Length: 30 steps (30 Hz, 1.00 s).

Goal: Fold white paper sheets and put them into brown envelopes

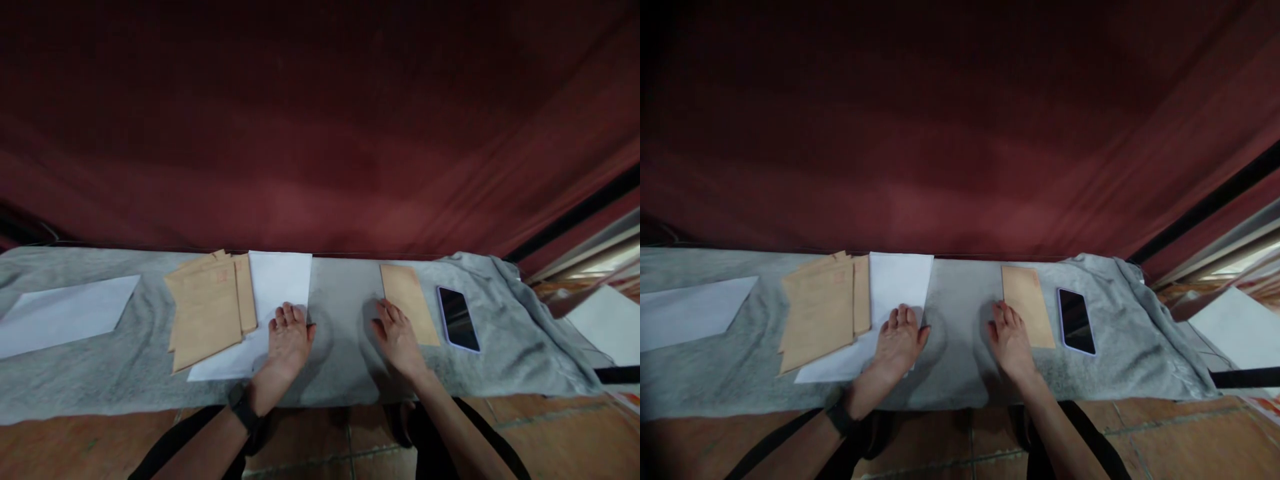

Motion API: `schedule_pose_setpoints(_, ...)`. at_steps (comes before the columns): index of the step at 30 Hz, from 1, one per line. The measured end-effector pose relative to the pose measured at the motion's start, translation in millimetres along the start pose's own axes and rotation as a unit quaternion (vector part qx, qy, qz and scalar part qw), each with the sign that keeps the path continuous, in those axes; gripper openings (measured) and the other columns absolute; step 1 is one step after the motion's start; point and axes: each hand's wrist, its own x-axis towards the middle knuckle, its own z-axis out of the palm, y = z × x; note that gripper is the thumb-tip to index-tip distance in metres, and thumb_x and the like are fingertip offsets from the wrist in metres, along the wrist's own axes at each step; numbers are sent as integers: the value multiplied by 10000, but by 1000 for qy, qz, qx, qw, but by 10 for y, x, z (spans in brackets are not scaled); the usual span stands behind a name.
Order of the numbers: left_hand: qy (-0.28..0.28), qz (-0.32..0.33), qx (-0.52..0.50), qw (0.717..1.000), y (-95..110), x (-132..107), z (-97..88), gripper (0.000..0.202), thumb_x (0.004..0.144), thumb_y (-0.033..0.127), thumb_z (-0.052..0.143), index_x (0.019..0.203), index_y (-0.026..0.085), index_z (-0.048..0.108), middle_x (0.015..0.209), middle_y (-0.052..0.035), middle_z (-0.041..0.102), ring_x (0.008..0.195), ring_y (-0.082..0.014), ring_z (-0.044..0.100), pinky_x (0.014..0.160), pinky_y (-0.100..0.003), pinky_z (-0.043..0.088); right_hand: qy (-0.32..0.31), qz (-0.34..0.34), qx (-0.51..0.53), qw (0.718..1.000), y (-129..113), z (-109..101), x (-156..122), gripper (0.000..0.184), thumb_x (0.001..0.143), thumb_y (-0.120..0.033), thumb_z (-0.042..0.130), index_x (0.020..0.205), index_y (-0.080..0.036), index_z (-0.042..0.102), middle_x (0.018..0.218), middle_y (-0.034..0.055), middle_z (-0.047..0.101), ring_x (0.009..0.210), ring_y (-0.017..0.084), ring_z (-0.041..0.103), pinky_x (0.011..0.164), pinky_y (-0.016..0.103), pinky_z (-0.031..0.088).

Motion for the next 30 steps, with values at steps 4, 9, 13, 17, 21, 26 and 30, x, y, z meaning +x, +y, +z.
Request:
schedule_pose_setpoints(4, 7, 7, -2, 1000, 11, 4, 19, 429, 972, 246, 471, 1329, 28, 567, 1429, -273, 549, 1296, -373, 564, 959, -437, 529, -17, 13, 9, 1000, -96, 111, 44, 456, 997, -293, 429, 1405, -119, 535, 1451, 190, 548, 1311, 322, 496, 1073, 491, 406)
schedule_pose_setpoints(9, -9, 26, -39, 999, -61, 74, -20, 389, 955, 144, 412, 1281, 37, 597, 1290, -244, 651, 1141, -300, 661, 874, -385, 558, -29, 16, -5, 999, -51, 114, 49, 456, 1006, -301, 420, 1409, -121, 533, 1465, 186, 543, 1326, 318, 492, 1087, 493, 394)
schedule_pose_setpoints(13, 10, 35, -93, 995, -99, 53, -124, 400, 944, 121, 404, 1282, 107, 617, 1181, -166, 703, 1101, -271, 660, 934, -388, 526, -12, 24, 55, 998, -55, 89, 88, 437, 999, -311, 428, 1352, -108, 587, 1437, 197, 564, 1336, 321, 492, 1098, 511, 402)
schedule_pose_setpoints(17, 30, 57, -162, 985, 46, -32, -232, 414, 932, 159, 445, 1316, 170, 602, 1179, -124, 703, 1112, -250, 651, 979, -379, 506, -8, 45, 232, 972, -221, 57, 170, 418, 990, -371, 435, 1270, -152, 655, 1336, 168, 647, 1269, 295, 567, 1100, 512, 427)
schedule_pose_setpoints(21, -16, 102, -220, 970, 390, -187, -250, 389, 933, 166, 460, 1295, 195, 599, 1026, -79, 733, 899, -216, 713, 779, -318, 551, -96, 133, 478, 863, -478, 55, 227, 467, 976, -513, 433, 1242, -211, 670, 1204, 111, 729, 1078, 255, 688, 921, 428, 565)
schedule_pose_setpoints(26, -2, 200, -275, 941, 692, -292, -236, 206, 971, 216, 480, 1088, 193, 648, 967, -67, 733, 905, -218, 711, 778, -326, 555, -118, 189, 584, 780, -512, 54, 268, 351, 795, -490, 635, 970, -196, 713, 936, 64, 765, 852, 223, 697, 792, 338, 565)
schedule_pose_setpoints(30, 55, 211, -280, 935, 565, -141, -201, 233, 1010, 325, 467, 1053, 189, 652, 1113, -91, 713, 1079, -239, 666, 957, -385, 524, -88, 230, 593, 767, -298, 27, 327, 323, 707, -436, 649, 892, -173, 682, 800, 48, 739, 735, 210, 665, 692, 311, 537)
